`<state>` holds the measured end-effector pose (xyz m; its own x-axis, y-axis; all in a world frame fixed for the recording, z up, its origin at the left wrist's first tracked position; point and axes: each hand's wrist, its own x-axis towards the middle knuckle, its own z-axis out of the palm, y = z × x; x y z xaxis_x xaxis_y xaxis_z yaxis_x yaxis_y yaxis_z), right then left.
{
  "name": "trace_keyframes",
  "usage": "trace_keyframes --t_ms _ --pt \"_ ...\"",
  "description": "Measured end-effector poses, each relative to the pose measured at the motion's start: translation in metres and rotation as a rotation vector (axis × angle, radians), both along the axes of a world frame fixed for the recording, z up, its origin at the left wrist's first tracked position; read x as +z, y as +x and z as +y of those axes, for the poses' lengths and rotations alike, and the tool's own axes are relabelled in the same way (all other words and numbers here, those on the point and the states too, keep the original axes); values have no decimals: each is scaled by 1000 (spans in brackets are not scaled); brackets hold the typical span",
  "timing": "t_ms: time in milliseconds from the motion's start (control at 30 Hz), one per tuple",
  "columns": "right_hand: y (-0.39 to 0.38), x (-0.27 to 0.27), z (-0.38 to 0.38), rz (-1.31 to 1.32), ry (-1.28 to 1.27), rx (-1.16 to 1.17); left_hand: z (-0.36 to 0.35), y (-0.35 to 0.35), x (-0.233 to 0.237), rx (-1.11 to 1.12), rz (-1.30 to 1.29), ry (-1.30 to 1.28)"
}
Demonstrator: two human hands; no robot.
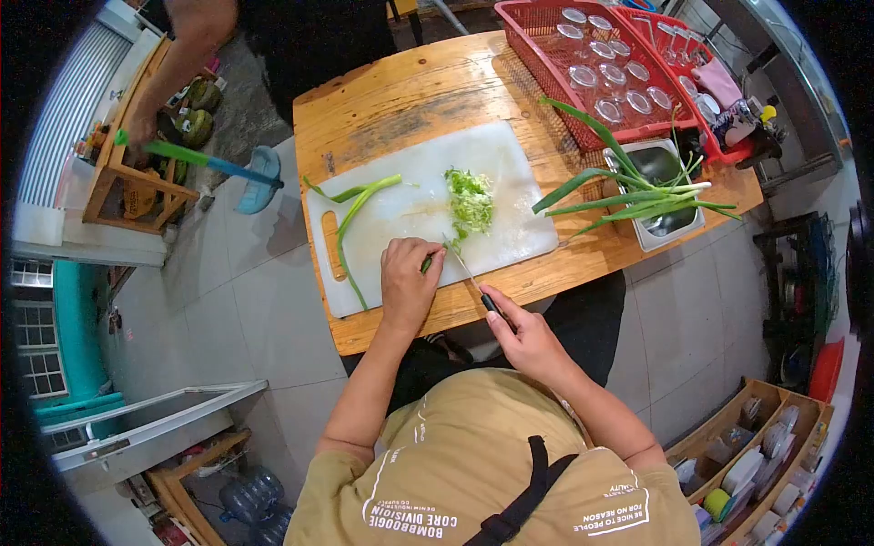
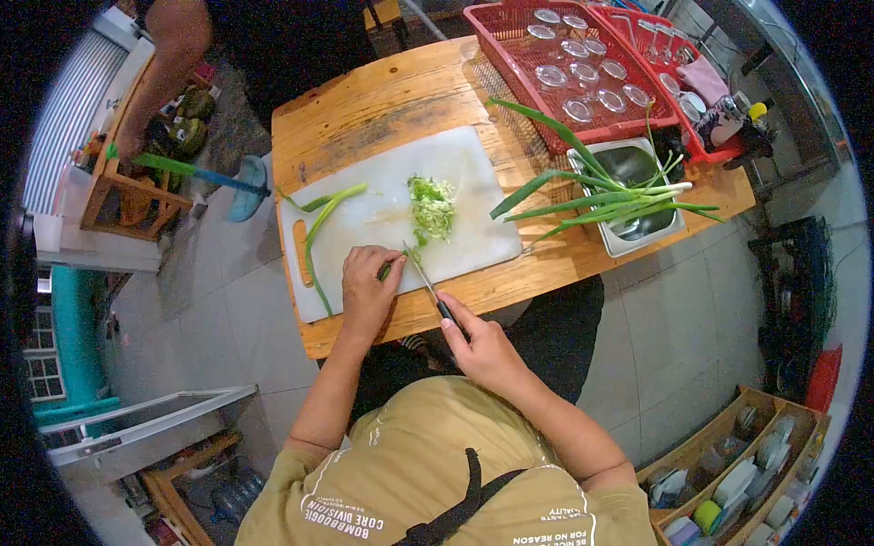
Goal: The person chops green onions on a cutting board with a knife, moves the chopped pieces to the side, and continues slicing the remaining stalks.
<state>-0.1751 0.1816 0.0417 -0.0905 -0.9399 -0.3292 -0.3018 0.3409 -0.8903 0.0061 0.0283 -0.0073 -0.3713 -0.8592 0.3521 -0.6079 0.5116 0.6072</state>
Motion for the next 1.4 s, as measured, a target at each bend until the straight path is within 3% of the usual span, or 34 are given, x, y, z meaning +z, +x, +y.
trace_keyframes --t_ms 267,1400 --pt "3 4 1 -84 52 -2 0 -6 -2 6 -26 14" --pt "11 -9 -5 80 -67 2 0 -2 -6 5 10 28"
